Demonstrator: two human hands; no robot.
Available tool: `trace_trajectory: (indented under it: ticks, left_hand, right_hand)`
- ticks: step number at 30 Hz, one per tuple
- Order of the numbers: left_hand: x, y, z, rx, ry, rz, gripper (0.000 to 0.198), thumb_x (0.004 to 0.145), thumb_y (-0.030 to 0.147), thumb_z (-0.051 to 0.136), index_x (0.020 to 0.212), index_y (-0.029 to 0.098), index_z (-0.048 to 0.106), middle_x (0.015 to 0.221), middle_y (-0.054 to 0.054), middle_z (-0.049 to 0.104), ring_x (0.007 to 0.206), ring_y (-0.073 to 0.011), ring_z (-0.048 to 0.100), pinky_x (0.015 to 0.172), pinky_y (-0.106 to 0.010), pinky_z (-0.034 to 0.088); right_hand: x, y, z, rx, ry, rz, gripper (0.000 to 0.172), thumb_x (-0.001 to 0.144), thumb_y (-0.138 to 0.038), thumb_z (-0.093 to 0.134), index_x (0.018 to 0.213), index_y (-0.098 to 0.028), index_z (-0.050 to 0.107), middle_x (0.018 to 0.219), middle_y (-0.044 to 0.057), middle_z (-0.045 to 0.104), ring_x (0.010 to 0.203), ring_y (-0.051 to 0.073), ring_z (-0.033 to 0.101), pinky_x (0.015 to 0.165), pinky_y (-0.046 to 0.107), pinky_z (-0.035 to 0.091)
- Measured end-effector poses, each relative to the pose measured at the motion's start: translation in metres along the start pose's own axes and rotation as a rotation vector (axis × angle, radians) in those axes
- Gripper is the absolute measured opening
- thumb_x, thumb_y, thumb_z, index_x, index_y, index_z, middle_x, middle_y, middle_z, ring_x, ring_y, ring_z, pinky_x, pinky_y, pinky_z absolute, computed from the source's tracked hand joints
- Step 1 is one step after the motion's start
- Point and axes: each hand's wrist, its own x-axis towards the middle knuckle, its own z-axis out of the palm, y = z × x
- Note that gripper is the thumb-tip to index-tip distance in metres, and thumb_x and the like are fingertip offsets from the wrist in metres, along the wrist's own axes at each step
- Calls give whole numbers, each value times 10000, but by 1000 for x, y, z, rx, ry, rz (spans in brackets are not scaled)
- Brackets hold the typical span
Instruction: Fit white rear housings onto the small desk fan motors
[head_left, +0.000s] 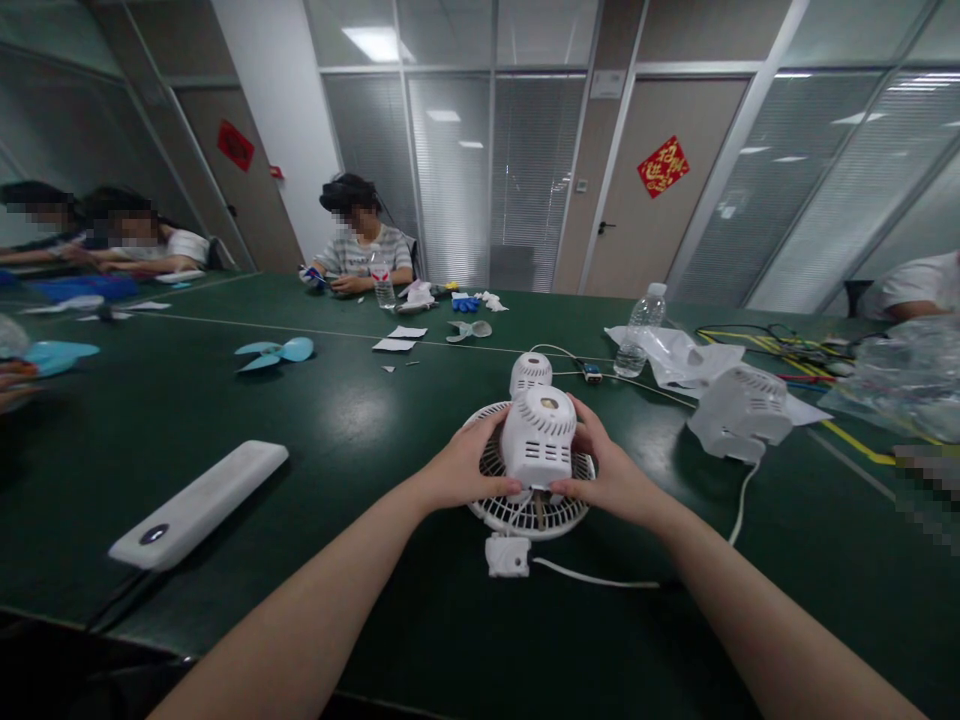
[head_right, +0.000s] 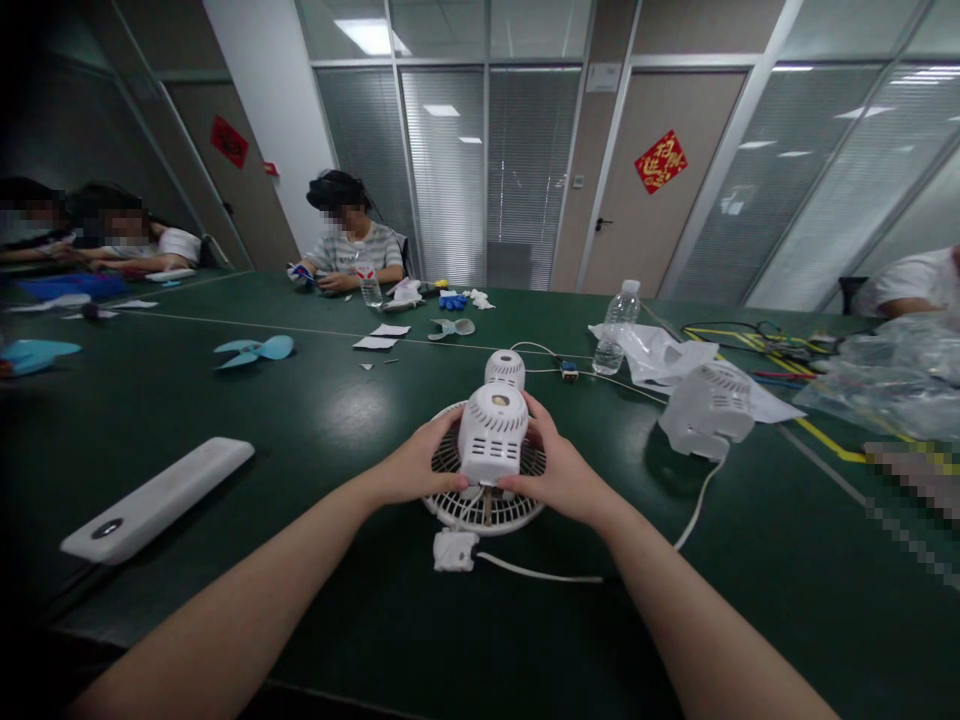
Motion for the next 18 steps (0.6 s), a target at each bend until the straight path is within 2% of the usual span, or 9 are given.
trace_trajectory:
  ticks: [5, 12, 18]
  left_hand:
    - [3, -3, -1, -71, -31, 22, 921, 685, 481, 707, 1454, 265, 249, 1495, -112, 347, 1353, -370, 336, 1095, -591, 276]
    - [2, -2, 5, -28, 31, -37, 878, 697, 394, 704, 1447, 266, 266, 1484, -115, 364, 1340, -385, 345, 1087, -623, 260]
    - [2, 3, 6, -20, 48, -30, 891, 688, 337, 707, 1452, 264, 254, 1480, -124, 366, 1348, -391, 327, 1085, -642, 238]
  right_hand:
    - [0, 0, -1, -6, -5, -4, 1046, 732, -320, 756, 1488, -343, 33, 1428, 90, 432, 1280, 304, 460, 1059, 588, 354]
    - [-2, -3, 0, -98, -36, -24, 1056, 784, -341, 707, 1487, -331, -82, 1487, 84, 353, 1300, 289, 438, 1085, 558, 324]
    - [-2, -4, 7, -239, 50, 20, 1239, 659, -354, 801, 1482, -314, -123, 1474, 108, 370, 1283, 341, 444, 1055, 590, 340]
